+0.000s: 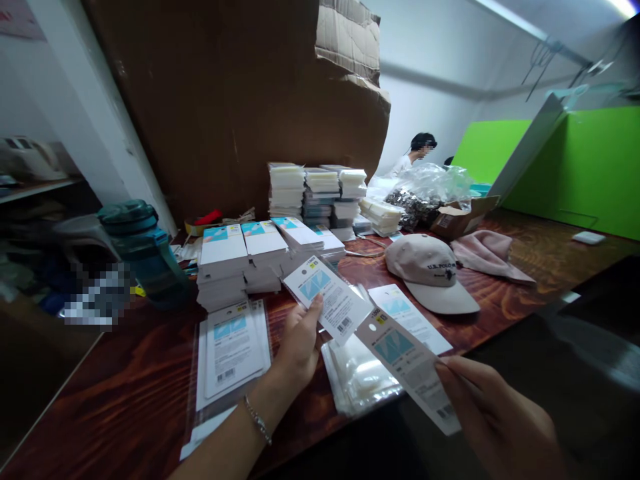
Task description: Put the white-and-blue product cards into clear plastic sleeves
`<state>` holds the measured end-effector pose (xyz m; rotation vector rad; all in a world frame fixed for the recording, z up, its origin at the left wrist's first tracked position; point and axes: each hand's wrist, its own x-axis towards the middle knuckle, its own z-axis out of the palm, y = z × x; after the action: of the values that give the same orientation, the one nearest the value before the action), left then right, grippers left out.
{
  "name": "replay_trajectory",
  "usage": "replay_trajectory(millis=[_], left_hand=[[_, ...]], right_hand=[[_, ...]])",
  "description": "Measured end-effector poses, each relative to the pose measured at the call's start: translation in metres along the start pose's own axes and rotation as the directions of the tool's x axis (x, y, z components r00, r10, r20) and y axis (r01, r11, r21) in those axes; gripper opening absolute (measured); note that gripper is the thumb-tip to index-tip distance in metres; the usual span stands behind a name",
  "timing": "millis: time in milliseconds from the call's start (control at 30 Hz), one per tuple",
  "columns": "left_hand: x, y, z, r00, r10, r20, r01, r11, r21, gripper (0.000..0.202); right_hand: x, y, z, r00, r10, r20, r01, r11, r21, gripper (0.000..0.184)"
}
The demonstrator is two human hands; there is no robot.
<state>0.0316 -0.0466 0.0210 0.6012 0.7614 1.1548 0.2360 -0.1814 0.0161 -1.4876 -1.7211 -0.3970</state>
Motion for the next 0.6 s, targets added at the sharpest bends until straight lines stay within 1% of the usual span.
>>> replay_trajectory(millis=[100, 267, 400, 533, 600], left_hand=[[0.0, 0.0, 0.0, 1.0, 0.012, 0.009, -0.012, 1.0, 0.01, 0.016], [-0.001, 0.002, 0.0, 0.999, 0.027, 0.03, -0.027, 0.999, 0.027, 0.021], [-0.003, 0.001, 0.001, 0.997, 0.024, 0.069, -0.028, 0.998, 0.059, 0.024], [-0.005, -0.003, 0.002, 0.993, 0.003, 0.121, -0.017, 0.993, 0.115, 0.026], [-0.006, -0.004, 0.002, 0.992, 0.001, 0.128, -0.018, 0.991, 0.13, 0.028]], right_hand=[[0.003, -0.001, -0.001, 0.999, 0.043, 0.017, -0.044, 0.997, 0.06, 0.01], [0.011, -0.004, -0.002, 0.994, 0.107, 0.012, -0.107, 0.985, 0.133, 0.011], [0.011, -0.004, 0.0, 0.994, 0.111, 0.016, -0.112, 0.982, 0.153, 0.009], [0.014, -0.007, 0.003, 0.996, 0.091, -0.01, -0.089, 0.986, 0.14, 0.008], [0.016, -0.009, 0.004, 0.996, 0.084, -0.023, -0.08, 0.988, 0.131, 0.007]])
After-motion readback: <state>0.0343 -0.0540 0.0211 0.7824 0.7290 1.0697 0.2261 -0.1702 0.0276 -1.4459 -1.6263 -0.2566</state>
